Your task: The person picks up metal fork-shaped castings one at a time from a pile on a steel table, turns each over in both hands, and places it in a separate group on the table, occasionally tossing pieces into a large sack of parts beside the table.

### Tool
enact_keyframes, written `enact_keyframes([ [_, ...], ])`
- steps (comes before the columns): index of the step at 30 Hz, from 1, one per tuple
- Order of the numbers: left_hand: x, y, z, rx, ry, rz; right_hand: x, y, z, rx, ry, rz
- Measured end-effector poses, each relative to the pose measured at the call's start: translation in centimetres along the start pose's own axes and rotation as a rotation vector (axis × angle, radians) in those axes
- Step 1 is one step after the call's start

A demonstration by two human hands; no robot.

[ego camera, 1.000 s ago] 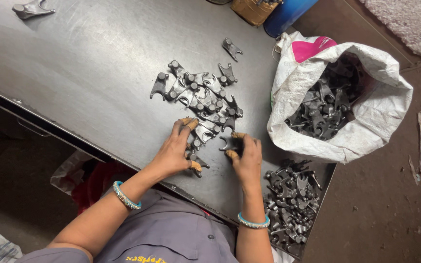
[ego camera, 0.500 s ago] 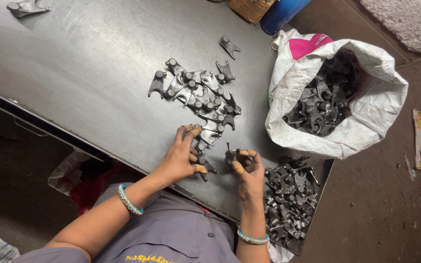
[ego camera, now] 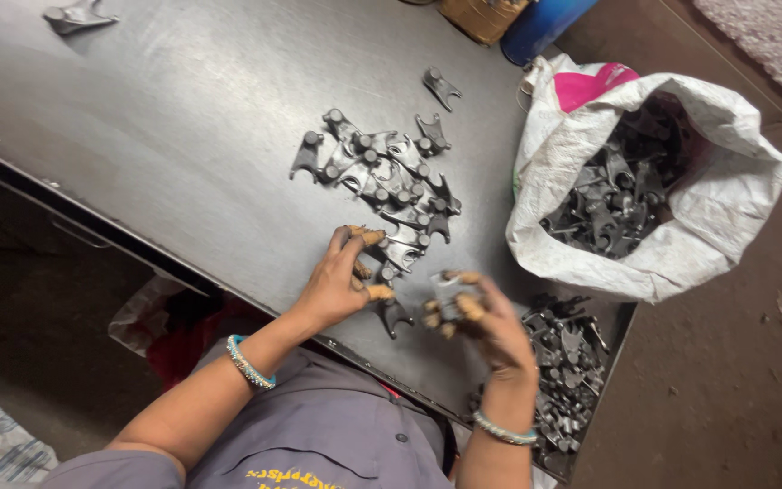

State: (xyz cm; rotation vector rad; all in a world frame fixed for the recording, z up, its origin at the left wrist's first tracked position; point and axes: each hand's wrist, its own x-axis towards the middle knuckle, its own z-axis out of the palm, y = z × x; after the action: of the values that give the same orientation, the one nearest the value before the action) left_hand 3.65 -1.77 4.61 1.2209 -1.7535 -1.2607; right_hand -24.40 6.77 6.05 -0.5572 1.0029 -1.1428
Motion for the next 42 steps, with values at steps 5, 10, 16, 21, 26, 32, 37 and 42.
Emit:
enact_keyframes([
  [5, 0.4, -0.7, -0.4, -0.036, 0.121, 0.018, 3.5, -3.0, 2.9, 0.526, -0.025, -0.450],
  [10, 0.8, -2.5, -0.5, -0.059, 0.195, -0.005, 7.5, 1.7, 10.6, -1.157, 0.191, -0.509],
  [16, 0.8, -1.8, -1.0, -0.137, 0.247, 0.030, 9.1, 3.6, 12.4, -1.526, 0.320, -0.524],
  [21, 0.8, -0.5, -1.1, -0.338, 0.185, 0.008, 7.7, 3.2, 7.2, -0.669, 0.182, -0.454],
  [26, 0.6, -0.3, 1.3, -0.695, -0.036, -0.131, 4.4, 4.7, 2.5, 0.356, -0.035, -0.285],
  [32, 0.1, -1.1, 3.1, -1.079, -0.235, -0.350, 3.2, 6.7, 1.7, 0.511, -0.028, -0.247],
  [37, -0.1, -1.9, 3.1, -1.125, -0.215, -0.420, 2.6, 7.1, 2.5, 0.361, 0.098, -0.232],
  [42, 0.0, -1.9, 2.8, -1.118, -0.196, -0.439, 2.5, 6.5, 2.7, 0.127, 0.105, -0.204],
])
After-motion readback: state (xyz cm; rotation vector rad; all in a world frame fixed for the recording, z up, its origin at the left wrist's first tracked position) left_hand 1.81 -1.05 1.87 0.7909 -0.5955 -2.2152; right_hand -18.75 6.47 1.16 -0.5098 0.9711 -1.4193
